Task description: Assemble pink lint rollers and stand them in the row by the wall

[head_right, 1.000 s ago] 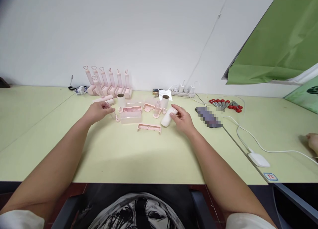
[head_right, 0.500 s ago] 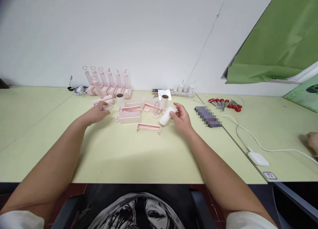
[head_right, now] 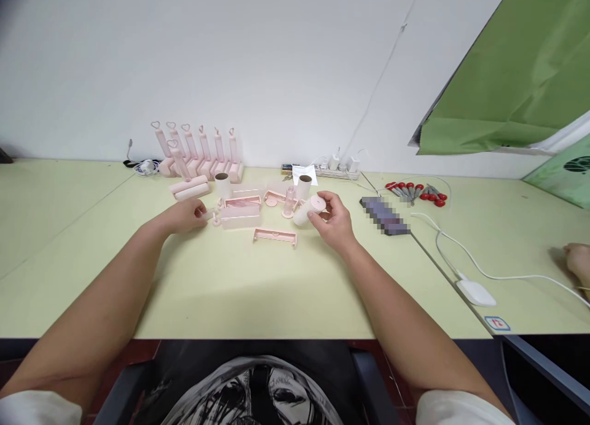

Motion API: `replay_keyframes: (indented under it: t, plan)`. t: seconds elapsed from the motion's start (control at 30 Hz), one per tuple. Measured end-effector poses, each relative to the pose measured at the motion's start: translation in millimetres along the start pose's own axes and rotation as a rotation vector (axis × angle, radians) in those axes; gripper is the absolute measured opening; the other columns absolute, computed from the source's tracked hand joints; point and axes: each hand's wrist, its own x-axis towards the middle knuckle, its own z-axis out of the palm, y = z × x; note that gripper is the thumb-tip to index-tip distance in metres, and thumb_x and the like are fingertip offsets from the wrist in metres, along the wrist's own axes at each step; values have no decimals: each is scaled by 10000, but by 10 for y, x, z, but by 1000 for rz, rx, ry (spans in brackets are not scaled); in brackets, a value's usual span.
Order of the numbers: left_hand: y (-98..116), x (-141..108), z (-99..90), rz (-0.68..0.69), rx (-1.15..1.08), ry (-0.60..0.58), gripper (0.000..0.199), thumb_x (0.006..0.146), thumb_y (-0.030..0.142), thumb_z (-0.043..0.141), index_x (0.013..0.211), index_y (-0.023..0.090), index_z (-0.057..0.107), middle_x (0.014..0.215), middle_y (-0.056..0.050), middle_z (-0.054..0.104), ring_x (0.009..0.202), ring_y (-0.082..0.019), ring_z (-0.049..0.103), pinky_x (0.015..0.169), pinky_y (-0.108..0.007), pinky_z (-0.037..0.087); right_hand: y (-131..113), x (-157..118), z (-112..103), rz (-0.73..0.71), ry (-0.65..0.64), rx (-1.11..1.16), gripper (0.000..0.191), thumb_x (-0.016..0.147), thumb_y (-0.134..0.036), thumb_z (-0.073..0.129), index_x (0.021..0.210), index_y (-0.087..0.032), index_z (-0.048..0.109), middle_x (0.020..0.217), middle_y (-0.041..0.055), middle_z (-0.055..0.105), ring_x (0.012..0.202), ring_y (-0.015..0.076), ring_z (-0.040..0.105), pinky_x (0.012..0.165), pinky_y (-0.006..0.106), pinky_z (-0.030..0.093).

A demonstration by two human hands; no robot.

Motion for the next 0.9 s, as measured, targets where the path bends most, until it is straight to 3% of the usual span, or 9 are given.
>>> replay_keyframes:
  t: [0.13, 0.23, 0.3, 0.4, 0.47, 0.57, 0.63, 0.8, 0.9]
  plan:
    - [20, -5, -29, 2, -37, 81, 524, 642, 377, 677, 1132, 199, 617, 1201, -126, 661, 1020, -317, 631, 764, -346, 473, -184, -16, 31, 26, 91, 32, 425, 741, -413, 646, 1082, -263, 440, 1043, 61, 526, 951, 230, 582, 764, 375, 584]
    - [213, -124, -74, 72, -76, 313, 425, 756, 415, 618, 1111, 183, 625, 1243, -144, 623, 1075, -315, 601, 857, -375, 465, -364, -33, 132, 76, 92, 214, 399, 752, -435, 639, 1038, -290, 402, 1032, 14, 483, 919, 195, 552, 694, 362, 611]
    - [426, -257, -55, 193, -211, 443, 360, 823, 427, 566, 1086, 186, 620, 1153, -114, 643, 986, -263, 618, 848, -360, 473, -481, -58, 245, 122, 44, 344, 397, 738, -428, 668, 1002, -293, 403, 1010, -14, 470, 905, 175, 549, 684, 361, 625]
    - [746, -447, 82, 487, -503, 228, 446, 835, 481, 598, 1189, 214, 547, 1066, -61, 656, 846, -188, 625, 745, -306, 492, -601, -112, 442, 213, -24, 516, 418, 706, -404, 731, 954, -277, 420, 965, -35, 484, 898, 161, 580, 701, 366, 638]
    - [889, -508, 217, 579, -653, 111, 448, 790, 487, 671, 1120, 214, 540, 976, -38, 649, 776, -160, 616, 674, -275, 484, -629, -156, 550, 272, -38, 589, 415, 711, -419, 747, 932, -266, 430, 946, -38, 519, 877, 154, 606, 706, 366, 642]
    - [983, -497, 391, 527, -855, 94, 380, 747, 470, 729, 922, 205, 519, 758, 13, 595, 655, -128, 577, 591, -250, 446, -619, -223, 628, 350, -18, 645, 451, 703, -487, 773, 901, -252, 443, 912, -31, 573, 820, 154, 643, 658, 344, 642]
    - [1007, -474, 456, 501, -974, 94, 391, 715, 460, 759, 879, 203, 514, 719, 24, 574, 638, -123, 574, 586, -250, 450, -608, -258, 629, 378, 3, 663, 487, 682, -525, 795, 881, -246, 448, 872, -26, 591, 778, 160, 658, 597, 318, 631]
    - [1063, -503, 488, 523, -1100, 128, 488, 651, 392, 809, 1028, 215, 553, 982, -33, 607, 769, -138, 634, 667, -275, 530, -598, -280, 570, 327, 47, 689, 501, 694, -583, 778, 871, -245, 453, 870, -23, 611, 695, 131, 647, 487, 239, 571]
    - [1068, -507, 499, 531, -1096, 127, 472, 649, 362, 811, 1029, 207, 577, 988, -39, 601, 770, -132, 618, 684, -281, 542, -572, -270, 541, 347, -9, 654, 500, 697, -588, 777, 872, -250, 453, 698, -59, 565, 509, 95, 545, 351, 192, 435]
